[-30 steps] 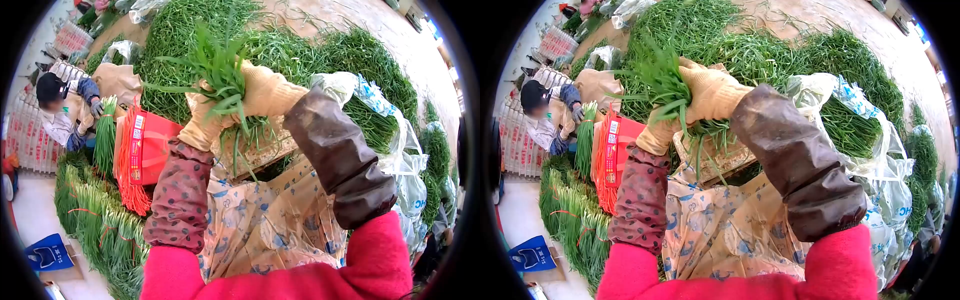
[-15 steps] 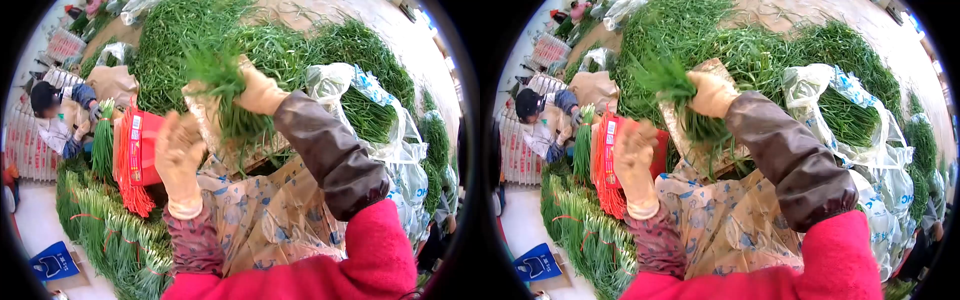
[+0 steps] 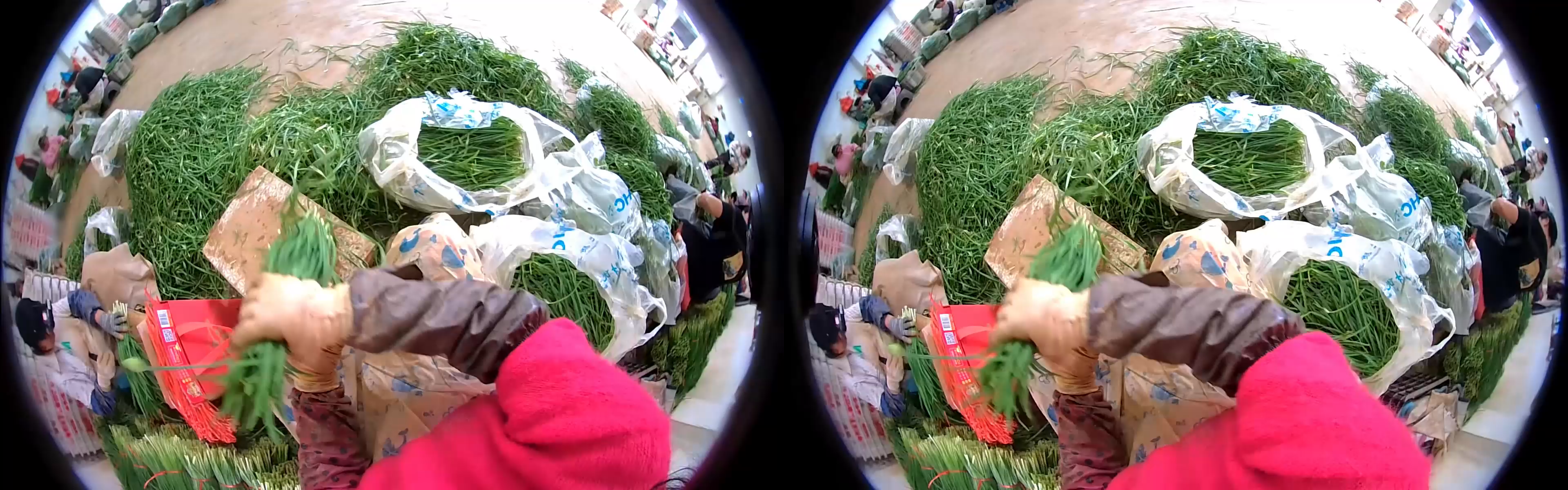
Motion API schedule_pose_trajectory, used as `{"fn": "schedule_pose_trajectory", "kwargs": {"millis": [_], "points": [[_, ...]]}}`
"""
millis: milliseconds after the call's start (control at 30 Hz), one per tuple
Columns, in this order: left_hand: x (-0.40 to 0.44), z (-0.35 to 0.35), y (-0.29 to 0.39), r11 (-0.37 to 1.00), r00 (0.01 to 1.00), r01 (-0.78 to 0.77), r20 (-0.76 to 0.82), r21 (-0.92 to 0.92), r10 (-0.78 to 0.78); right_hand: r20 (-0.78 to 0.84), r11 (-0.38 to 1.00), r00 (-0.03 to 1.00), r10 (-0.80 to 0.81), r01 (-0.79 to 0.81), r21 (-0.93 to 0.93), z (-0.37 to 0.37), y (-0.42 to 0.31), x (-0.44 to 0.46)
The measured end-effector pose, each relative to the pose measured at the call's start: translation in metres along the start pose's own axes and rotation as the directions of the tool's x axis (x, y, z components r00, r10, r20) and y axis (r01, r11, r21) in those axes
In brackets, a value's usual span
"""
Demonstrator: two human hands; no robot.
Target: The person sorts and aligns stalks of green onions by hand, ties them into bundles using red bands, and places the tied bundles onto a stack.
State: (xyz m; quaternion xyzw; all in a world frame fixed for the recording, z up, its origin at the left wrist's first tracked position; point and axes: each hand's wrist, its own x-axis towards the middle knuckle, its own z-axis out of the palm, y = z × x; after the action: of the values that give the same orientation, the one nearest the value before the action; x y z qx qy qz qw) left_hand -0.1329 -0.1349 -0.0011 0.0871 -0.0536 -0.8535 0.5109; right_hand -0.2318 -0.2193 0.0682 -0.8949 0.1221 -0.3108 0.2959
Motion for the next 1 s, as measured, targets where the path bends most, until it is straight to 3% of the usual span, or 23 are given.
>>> {"fn": "schedule_pose_trajectory", "kwargs": {"millis": [33,100,200,233,333,367,400,433,467,500,533,567,633,667,700,733,767,800,867,900,967,1000], "points": [[-0.001,0.002,-0.004,0.999,1.000,0.018,-0.012,-0.031,-0.018,-0.143,0.999,0.990,-0.011,0.017,0.040,0.013,-0.007,-0.016],[-0.007,0.005,-0.012,0.994,0.998,0.056,-0.028,-0.090,-0.059,-0.062,0.993,0.995,-0.074,0.079,0.088,0.022,-0.017,-0.038],[-0.015,0.011,-0.020,0.980,0.993,0.093,-0.049,-0.175,-0.103,-0.052,0.985,0.983,-0.174,0.174,0.003,0.041,-0.028,-0.074],[-0.017,0.013,-0.022,0.975,0.993,0.096,-0.054,-0.200,-0.109,0.059,0.970,0.978,-0.200,0.206,-0.129,0.046,-0.029,-0.077],[-0.023,0.020,-0.025,0.960,0.990,0.077,-0.095,-0.270,-0.106,0.105,0.995,0.991,-0.088,0.092,-0.040,0.020,-0.070,-0.094],[-0.024,0.022,-0.026,0.959,0.990,0.058,-0.110,-0.277,-0.092,0.210,0.986,0.968,-0.140,0.116,0.121,0.001,-0.081,-0.095],[-0.029,0.027,-0.027,0.976,0.976,-0.064,-0.219,-0.208,0.018,0.185,0.924,0.978,-0.097,0.020,0.382,-0.015,-0.093,-0.098],[-0.029,0.014,-0.014,0.989,0.983,-0.024,-0.183,-0.147,-0.003,0.184,0.789,0.982,-0.049,-0.075,0.610,-0.026,-0.100,-0.104],[-0.030,0.000,-0.001,0.996,0.989,0.012,-0.148,-0.083,-0.024,0.232,0.585,0.955,0.185,-0.297,0.755,-0.031,-0.099,-0.116],[-0.032,0.003,0.006,0.998,0.986,0.058,-0.157,-0.032,-0.063,0.332,0.304,0.859,0.390,-0.461,0.834,-0.035,-0.097,-0.121],[-0.034,-0.001,0.009,0.995,0.985,0.006,-0.174,0.100,0.011,0.167,0.425,0.796,0.582,-0.473,0.771,-0.030,-0.091,-0.114],[-0.036,-0.005,0.012,0.972,0.978,-0.039,-0.191,0.232,0.085,0.365,0.339,0.560,0.744,-0.787,0.516,-0.037,-0.087,-0.117],[-0.040,0.014,0.015,0.934,0.995,0.066,-0.095,0.351,-0.034,0.295,0.527,0.778,0.555,-0.603,0.599,0.019,-0.041,-0.140],[-0.043,0.026,0.011,0.900,0.981,0.087,-0.192,0.427,-0.004,0.457,0.270,0.771,0.444,-0.601,0.752,0.019,-0.041,-0.134],[-0.045,0.036,0.008,0.898,0.979,0.099,-0.202,0.430,-0.012,0.453,-0.036,0.763,0.461,-0.494,0.869,0.025,-0.053,-0.131],[-0.049,0.045,0.004,0.822,0.952,0.155,-0.304,0.548,0.023,0.161,0.561,0.904,0.397,-0.378,0.736,0.045,-0.032,-0.122],[-0.052,0.054,0.000,0.730,0.917,0.220,-0.393,0.647,0.071,0.215,0.111,0.902,0.374,-0.274,0.955,0.062,-0.022,-0.128],[-0.052,0.064,-0.004,0.632,0.869,0.304,-0.480,0.712,0.122,0.269,-0.377,0.897,0.350,-0.128,0.917,0.065,-0.024,-0.125],[-0.057,0.078,-0.010,0.489,0.870,0.368,-0.479,0.791,0.121,0.139,-0.368,0.904,0.404,0.021,0.930,0.098,0.003,-0.118],[-0.060,0.081,-0.011,0.426,0.892,0.359,-0.440,0.830,0.106,0.088,-0.345,0.865,0.493,0.101,0.933,0.092,-0.002,-0.116],[-0.071,0.074,-0.015,0.415,0.848,0.424,-0.514,0.805,0.129,-0.015,-0.277,0.746,0.666,0.266,0.923,0.071,-0.013,-0.113],[-0.076,0.072,-0.017,0.339,0.873,0.445,-0.486,0.829,0.043,0.032,-0.384,0.730,0.683,0.321,0.866,0.077,0.003,-0.119]]}}
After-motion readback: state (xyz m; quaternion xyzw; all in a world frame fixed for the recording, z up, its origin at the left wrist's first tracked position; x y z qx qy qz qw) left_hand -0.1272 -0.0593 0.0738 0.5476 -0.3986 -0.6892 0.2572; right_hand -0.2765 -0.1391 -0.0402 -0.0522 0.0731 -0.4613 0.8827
